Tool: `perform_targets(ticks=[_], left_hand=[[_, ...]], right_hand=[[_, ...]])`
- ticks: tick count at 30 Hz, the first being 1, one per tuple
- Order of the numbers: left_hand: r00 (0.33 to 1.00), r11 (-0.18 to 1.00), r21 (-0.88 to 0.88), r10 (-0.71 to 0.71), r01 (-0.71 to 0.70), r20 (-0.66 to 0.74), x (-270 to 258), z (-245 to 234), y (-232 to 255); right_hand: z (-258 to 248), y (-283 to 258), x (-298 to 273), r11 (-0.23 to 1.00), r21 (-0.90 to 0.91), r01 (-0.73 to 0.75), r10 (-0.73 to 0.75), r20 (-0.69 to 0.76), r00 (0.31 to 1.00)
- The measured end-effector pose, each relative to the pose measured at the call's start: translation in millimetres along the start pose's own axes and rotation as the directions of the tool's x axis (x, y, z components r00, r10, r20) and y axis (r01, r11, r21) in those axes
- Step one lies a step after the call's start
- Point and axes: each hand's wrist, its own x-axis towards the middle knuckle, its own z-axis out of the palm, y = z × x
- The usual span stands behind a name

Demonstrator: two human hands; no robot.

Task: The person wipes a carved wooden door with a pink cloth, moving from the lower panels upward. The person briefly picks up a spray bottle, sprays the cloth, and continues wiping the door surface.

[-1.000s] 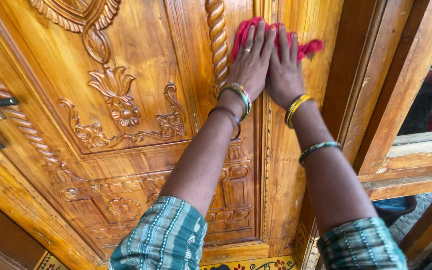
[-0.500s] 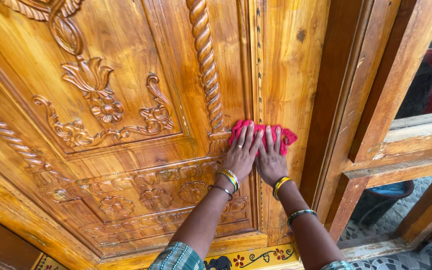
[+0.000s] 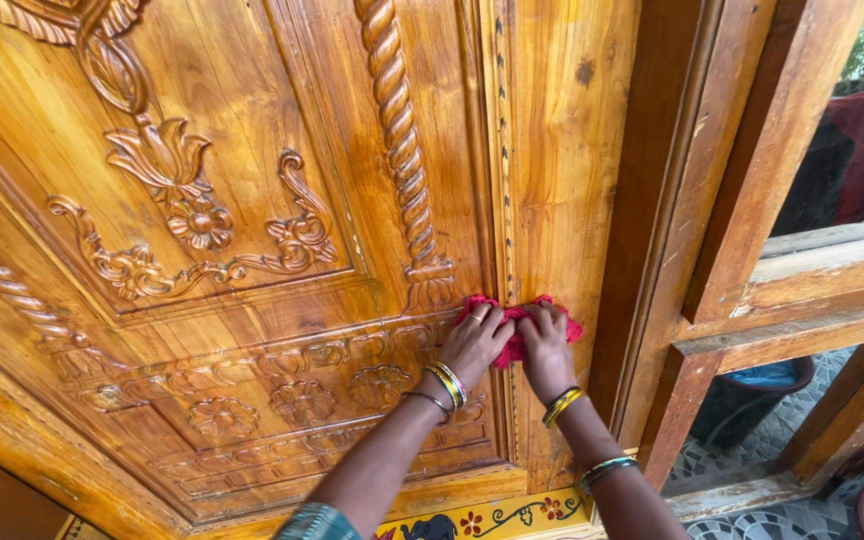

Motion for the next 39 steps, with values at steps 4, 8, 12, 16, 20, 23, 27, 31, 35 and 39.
perform_targets(ticks=[4, 8, 12, 16, 20, 23, 27, 31, 35, 39], left_hand=[[0.956, 0.966, 0.197, 0.208, -0.168, -0.207, 47, -71, -9], [0.814, 0.931, 0.330, 0.311, -0.157, -0.491, 157, -154, -45], [0.845, 0.905, 0.407, 0.119, 0.124, -0.521, 246, -208, -68], [0.892, 0.887, 0.396, -0.037, 0.238, -0.451, 244, -185, -57], [0.880, 0.949, 0.283, 0.014, 0.137, -0.474, 210, -138, -42], [0.962, 0.967, 0.231, -0.043, 0.108, -0.269, 179, -103, -29], [0.950, 0.940, 0.323, 0.000, 0.106, -0.312, 158, -74, -10], [0.936, 0.948, 0.308, 0.040, 0.075, -0.351, 156, -64, -10], [0.932, 0.943, 0.330, 0.085, 0.039, -0.352, 156, -64, -15], [0.932, 0.948, 0.309, 0.045, 0.073, -0.359, 154, -57, -9]], right_hand=[[-64, -12, 71, 0.978, 0.184, 0.101, -0.061, -0.209, 0.976], [-130, -19, 188, 0.936, 0.024, 0.352, -0.309, -0.426, 0.850], [-173, -23, 287, 0.916, -0.308, 0.258, -0.325, -0.193, 0.926], [-148, -11, 290, 0.940, -0.273, 0.203, -0.214, -0.012, 0.977], [-94, 21, 220, 0.923, -0.339, 0.181, -0.227, -0.101, 0.969], [-58, 38, 156, 0.959, -0.267, 0.094, -0.108, -0.038, 0.993], [-39, 37, 105, 0.975, -0.203, 0.094, -0.112, -0.078, 0.991], [-58, 36, 106, 0.989, -0.069, 0.129, -0.139, -0.179, 0.974], [-83, 34, 134, 0.992, -0.117, 0.038, -0.053, -0.125, 0.991], [-84, 32, 133, 0.919, -0.334, 0.208, -0.285, -0.200, 0.937]])
